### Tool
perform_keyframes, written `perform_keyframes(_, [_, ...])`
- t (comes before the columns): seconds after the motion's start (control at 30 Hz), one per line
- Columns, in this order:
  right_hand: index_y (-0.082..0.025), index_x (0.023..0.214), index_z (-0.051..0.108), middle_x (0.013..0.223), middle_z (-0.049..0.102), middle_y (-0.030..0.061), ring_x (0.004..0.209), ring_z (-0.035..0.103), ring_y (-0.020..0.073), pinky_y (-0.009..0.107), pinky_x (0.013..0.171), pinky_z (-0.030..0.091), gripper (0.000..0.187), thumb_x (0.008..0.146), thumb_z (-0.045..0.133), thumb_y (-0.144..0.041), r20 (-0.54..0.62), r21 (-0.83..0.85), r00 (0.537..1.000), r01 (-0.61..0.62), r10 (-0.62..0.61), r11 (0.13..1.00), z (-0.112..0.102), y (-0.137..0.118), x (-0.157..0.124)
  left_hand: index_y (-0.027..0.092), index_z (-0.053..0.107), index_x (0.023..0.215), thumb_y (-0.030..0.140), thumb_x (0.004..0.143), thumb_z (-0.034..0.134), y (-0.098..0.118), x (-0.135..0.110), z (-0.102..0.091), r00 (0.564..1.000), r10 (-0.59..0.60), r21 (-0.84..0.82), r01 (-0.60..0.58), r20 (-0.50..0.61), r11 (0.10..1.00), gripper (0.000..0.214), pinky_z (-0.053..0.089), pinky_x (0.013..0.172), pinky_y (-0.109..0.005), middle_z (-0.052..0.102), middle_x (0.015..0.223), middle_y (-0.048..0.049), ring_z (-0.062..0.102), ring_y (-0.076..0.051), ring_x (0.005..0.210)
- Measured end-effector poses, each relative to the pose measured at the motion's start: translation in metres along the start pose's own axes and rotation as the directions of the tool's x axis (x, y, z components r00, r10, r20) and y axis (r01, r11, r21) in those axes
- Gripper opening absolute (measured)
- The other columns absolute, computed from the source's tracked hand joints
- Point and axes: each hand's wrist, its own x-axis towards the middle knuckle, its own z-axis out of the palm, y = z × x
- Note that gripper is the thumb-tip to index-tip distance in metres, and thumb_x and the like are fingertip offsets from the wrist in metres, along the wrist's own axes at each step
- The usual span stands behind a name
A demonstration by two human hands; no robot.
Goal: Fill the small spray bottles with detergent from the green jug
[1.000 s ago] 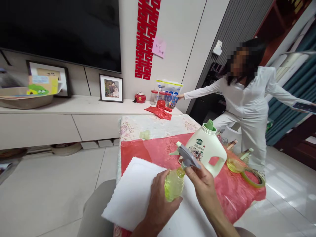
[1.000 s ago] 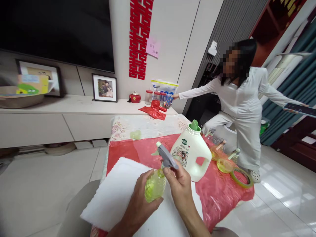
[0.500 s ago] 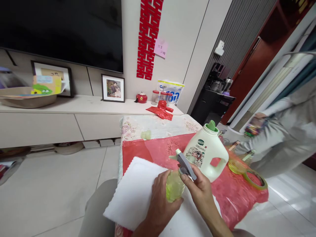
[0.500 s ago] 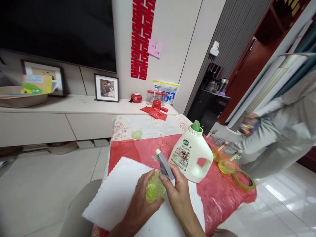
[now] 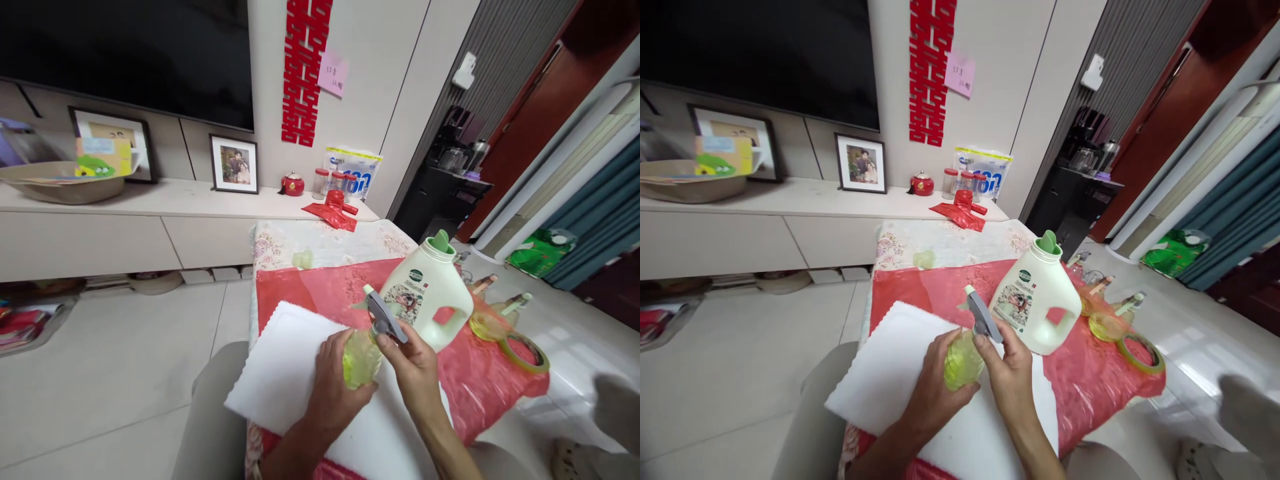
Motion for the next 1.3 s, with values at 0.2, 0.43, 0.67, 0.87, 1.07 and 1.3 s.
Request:
perform_keyframes(0.2, [-0.03, 0.114, 0.073, 0.114, 0.075, 0.003, 0.108, 0.065, 0.0261, 0.044, 0.1, 0.045, 0.034, 0.082, 0.075, -0.041, -0.017, 0.08, 1.0, -0.018, 0.02, 0.997, 0.0, 0.001, -0.002, 0.022, 0.042, 0.131, 0.008, 0.059, 0.072, 0.001, 0.0, 0.0, 1.0, 0.008, -0.037, -0.008, 0.004, 0.999, 0.079, 0.045, 0.104, -0.053, 0.057, 0.125, -0.0099, 0.055, -0.03, 0.117])
perform_keyframes(0.43, [-0.029, 0.112, 0.072, 0.111, 0.075, 0.0029, 0.103, 0.067, 0.0246, 0.041, 0.095, 0.048, 0.031, 0.082, 0.076, -0.037, -0.084, 0.013, 0.994, 0.077, -0.075, 0.997, 0.003, 0.006, -0.006, 0.023, 0.042, 0.131, 0.008, 0.057, 0.074, -0.001, -0.001, 0.001, 1.0, 0.014, -0.07, -0.015, -0.012, 0.997, 0.081, 0.046, 0.105, -0.051, 0.057, 0.125, -0.0089, 0.055, -0.031, 0.118])
perform_keyframes(0.67, [-0.026, 0.108, 0.068, 0.099, 0.07, 0.0033, 0.091, 0.063, 0.0215, 0.037, 0.082, 0.049, 0.026, 0.085, 0.073, -0.036, -0.047, -0.24, 0.974, 0.203, -0.221, 0.949, 0.002, -0.002, -0.004, 0.024, 0.04, 0.131, 0.006, 0.056, 0.075, 0.001, -0.001, -0.001, 0.999, 0.053, -0.059, -0.053, 0.003, 0.997, 0.085, 0.046, 0.103, -0.053, 0.056, 0.124, -0.0085, 0.055, -0.031, 0.117])
perform_keyframes(0.87, [-0.027, 0.096, 0.07, 0.099, 0.064, 0.0028, 0.096, 0.059, 0.0215, 0.037, 0.086, 0.046, 0.01, 0.089, 0.067, -0.033, 0.094, -0.244, 0.959, 0.284, -0.268, 0.927, -0.002, -0.011, -0.003, 0.026, 0.038, 0.131, 0.006, 0.057, 0.077, 0.001, -0.002, -0.003, 0.999, 0.048, -0.065, -0.047, 0.025, 0.997, 0.087, 0.047, 0.102, -0.054, 0.054, 0.125, -0.0081, 0.055, -0.031, 0.117])
perform_keyframes(1.07, [-0.029, 0.11, 0.07, 0.112, 0.068, 0.0047, 0.108, 0.061, 0.0254, 0.042, 0.095, 0.046, 0.023, 0.088, 0.068, -0.035, 0.054, -0.186, 0.977, 0.213, -0.207, 0.959, -0.006, 0.0, -0.01, 0.027, 0.037, 0.131, 0.003, 0.057, 0.074, 0.001, -0.003, -0.002, 0.999, 0.039, -0.072, -0.038, 0.018, 0.997, 0.086, 0.047, 0.102, -0.053, 0.054, 0.124, -0.0066, 0.055, -0.029, 0.117])
perform_keyframes(1.3, [-0.025, 0.104, 0.065, 0.101, 0.066, 0.0035, 0.097, 0.06, 0.0233, 0.043, 0.091, 0.049, 0.031, 0.079, 0.078, -0.039, -0.185, -0.069, 0.978, 0.089, -0.101, 0.994, 0.015, 0.011, -0.018, 0.026, 0.037, 0.131, 0.009, 0.063, 0.075, -0.001, -0.003, 0.0, 0.999, 0.036, -0.086, -0.035, 0.006, 0.996, 0.08, 0.049, 0.1, -0.054, 0.054, 0.124, -0.0085, 0.056, -0.03, 0.116])
